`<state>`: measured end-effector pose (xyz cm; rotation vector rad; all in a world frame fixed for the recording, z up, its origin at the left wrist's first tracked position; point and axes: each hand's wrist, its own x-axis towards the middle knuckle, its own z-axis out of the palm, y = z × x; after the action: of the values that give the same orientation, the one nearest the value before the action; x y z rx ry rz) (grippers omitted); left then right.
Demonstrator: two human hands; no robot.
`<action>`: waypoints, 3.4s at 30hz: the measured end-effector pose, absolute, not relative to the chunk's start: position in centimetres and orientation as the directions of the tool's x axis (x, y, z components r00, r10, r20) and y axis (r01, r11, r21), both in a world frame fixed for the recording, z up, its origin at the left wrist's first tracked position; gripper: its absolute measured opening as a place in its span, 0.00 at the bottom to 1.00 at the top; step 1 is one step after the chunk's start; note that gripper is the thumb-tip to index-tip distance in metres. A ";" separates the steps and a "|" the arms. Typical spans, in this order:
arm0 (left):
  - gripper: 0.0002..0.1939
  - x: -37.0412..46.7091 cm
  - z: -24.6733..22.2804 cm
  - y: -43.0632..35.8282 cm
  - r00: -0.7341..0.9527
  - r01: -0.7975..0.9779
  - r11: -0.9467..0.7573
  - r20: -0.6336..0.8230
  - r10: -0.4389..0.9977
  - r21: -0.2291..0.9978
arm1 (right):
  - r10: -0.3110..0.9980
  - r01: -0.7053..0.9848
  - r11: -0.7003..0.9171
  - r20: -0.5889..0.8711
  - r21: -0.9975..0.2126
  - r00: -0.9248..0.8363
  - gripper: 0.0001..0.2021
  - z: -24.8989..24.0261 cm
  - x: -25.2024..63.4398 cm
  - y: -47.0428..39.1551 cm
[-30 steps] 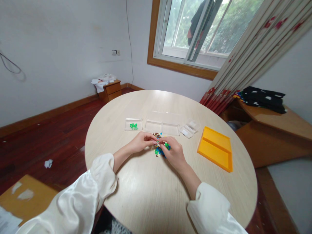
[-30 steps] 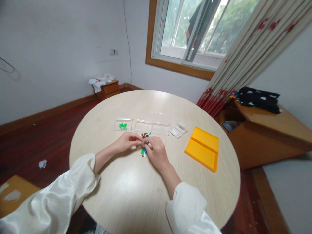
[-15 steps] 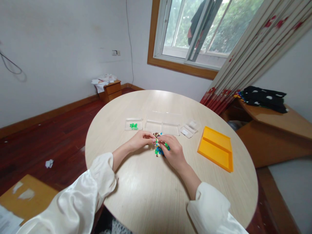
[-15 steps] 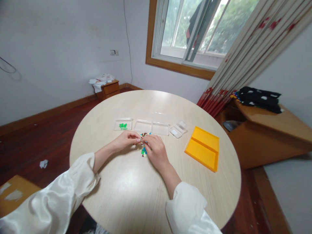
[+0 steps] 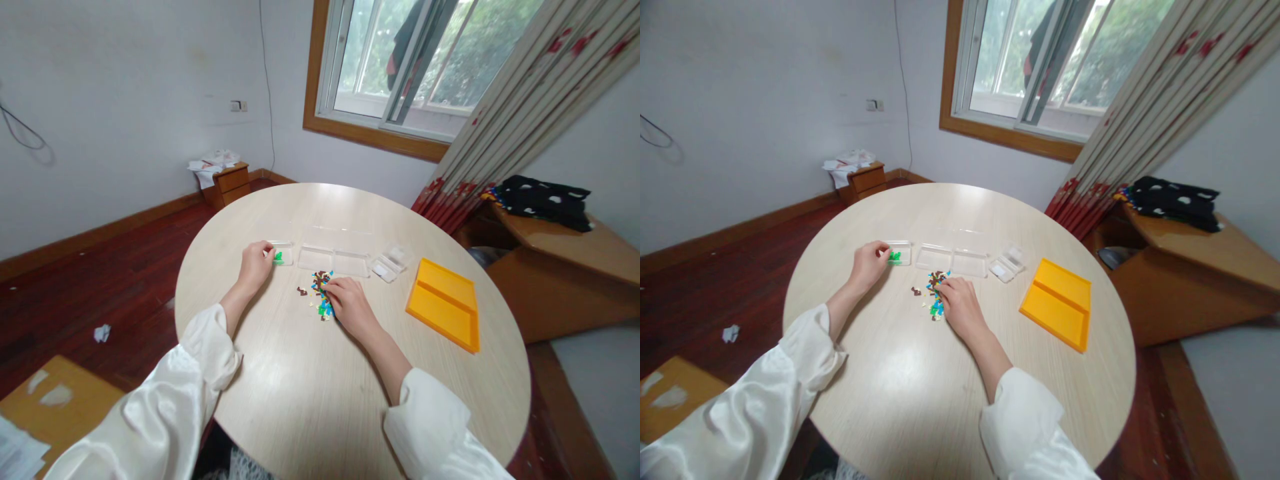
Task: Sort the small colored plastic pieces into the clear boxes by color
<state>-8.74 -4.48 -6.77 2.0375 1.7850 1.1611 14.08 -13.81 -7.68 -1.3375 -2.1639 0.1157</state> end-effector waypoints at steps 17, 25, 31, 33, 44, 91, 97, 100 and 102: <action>0.07 -8.6 -7.1 -4.5 -0.041 0.770 -0.218 0.388 0.921 0.599 | 0.858 0.807 0.469 0.399 -0.358 -0.322 0.05 -7.5 13.8 -13.6; 0.06 -8.0 -6.7 -5.1 -0.014 0.775 -0.239 0.394 0.919 0.584 | 0.879 0.814 0.436 0.375 -0.382 -0.295 0.05 -7.4 13.4 -13.6; 0.06 -8.0 -6.6 -5.1 -0.006 0.777 -0.244 0.394 0.919 0.581 | 0.892 0.823 0.411 0.359 -0.391 -0.274 0.03 -7.2 13.5 -13.8; 0.06 -8.0 -6.6 -5.1 -0.006 0.776 -0.243 0.392 0.920 0.582 | 0.899 0.823 0.400 0.346 -0.404 -0.267 0.03 -7.1 13.5 -13.8; 0.07 -7.8 -6.4 -5.4 0.011 0.749 -0.261 0.383 0.924 0.609 | 0.918 0.846 0.353 0.323 -0.399 -0.231 0.06 -7.4 13.6 -13.6; 0.11 -4.0 -6.5 -9.0 0.587 0.103 -0.255 0.148 0.796 0.962 | 0.814 0.668 0.522 0.545 -0.531 -0.203 0.07 -5.9 12.8 -14.9; 0.09 -5.6 -6.5 -7.2 0.300 0.251 -0.279 0.200 0.933 0.927 | 0.846 0.771 0.451 0.491 -0.449 -0.209 0.07 -6.5 13.7 -14.3; 0.06 -7.0 -6.2 -6.1 0.064 0.481 -0.287 0.294 0.954 0.828 | 0.877 0.808 0.411 0.426 -0.422 -0.224 0.06 -6.9 13.9 -14.2; 0.06 -7.7 -6.1 -5.7 -0.012 0.592 -0.258 0.328 0.944 0.763 | 0.889 0.820 0.398 0.394 -0.411 -0.234 0.05 -7.0 13.8 -14.3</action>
<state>-7.66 -5.67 -6.13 1.8680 1.5922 1.1752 13.79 -14.28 -7.05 -1.4536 -2.0866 0.1569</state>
